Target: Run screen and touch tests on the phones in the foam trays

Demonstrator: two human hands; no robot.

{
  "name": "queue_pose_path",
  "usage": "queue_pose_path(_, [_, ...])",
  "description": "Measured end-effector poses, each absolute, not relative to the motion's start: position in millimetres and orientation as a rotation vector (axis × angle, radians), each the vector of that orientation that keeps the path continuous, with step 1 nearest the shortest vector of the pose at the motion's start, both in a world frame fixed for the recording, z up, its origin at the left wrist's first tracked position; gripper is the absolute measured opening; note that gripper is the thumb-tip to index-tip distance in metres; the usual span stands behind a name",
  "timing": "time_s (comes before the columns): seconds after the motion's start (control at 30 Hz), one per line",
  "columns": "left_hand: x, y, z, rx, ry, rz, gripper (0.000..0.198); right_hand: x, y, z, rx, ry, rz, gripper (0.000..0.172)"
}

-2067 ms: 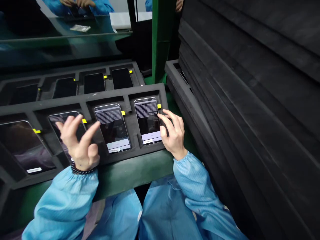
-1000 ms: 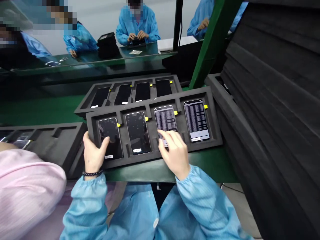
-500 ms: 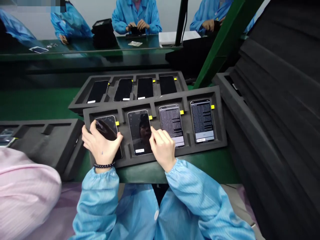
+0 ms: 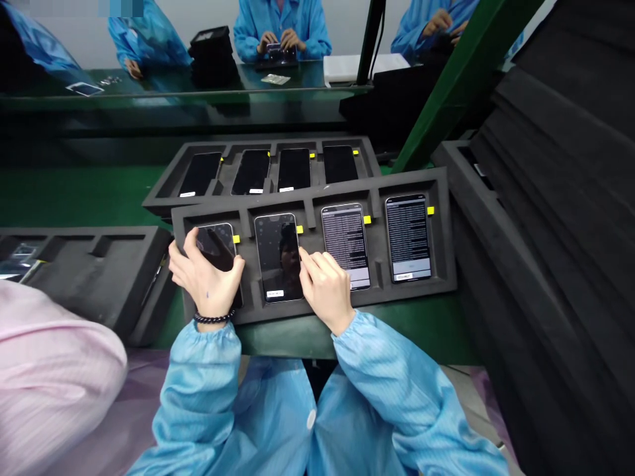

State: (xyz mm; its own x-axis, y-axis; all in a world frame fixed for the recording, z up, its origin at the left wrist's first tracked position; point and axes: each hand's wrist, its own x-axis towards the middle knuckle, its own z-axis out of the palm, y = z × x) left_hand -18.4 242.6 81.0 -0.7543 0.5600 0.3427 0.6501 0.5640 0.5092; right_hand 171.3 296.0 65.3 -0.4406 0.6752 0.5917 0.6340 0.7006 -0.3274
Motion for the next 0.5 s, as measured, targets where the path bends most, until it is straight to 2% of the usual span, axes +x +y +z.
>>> queue_pose_path(0.1, [-29, 235, 79, -1.161, -2.517, -1.035, 0.086, 172, 294, 66, -1.0, -2.115, 0.184, 0.029])
queue_pose_path(0.23, [-64, 228, 92, -1.498, -2.177, -1.121, 0.045, 176, 299, 77, -0.969, -2.008, 0.299, 0.034])
queue_pose_path(0.5, [-108, 254, 117, -1.791, -2.225, -0.798, 0.049, 159, 345, 127, -0.87, -2.406, 0.113, 0.037])
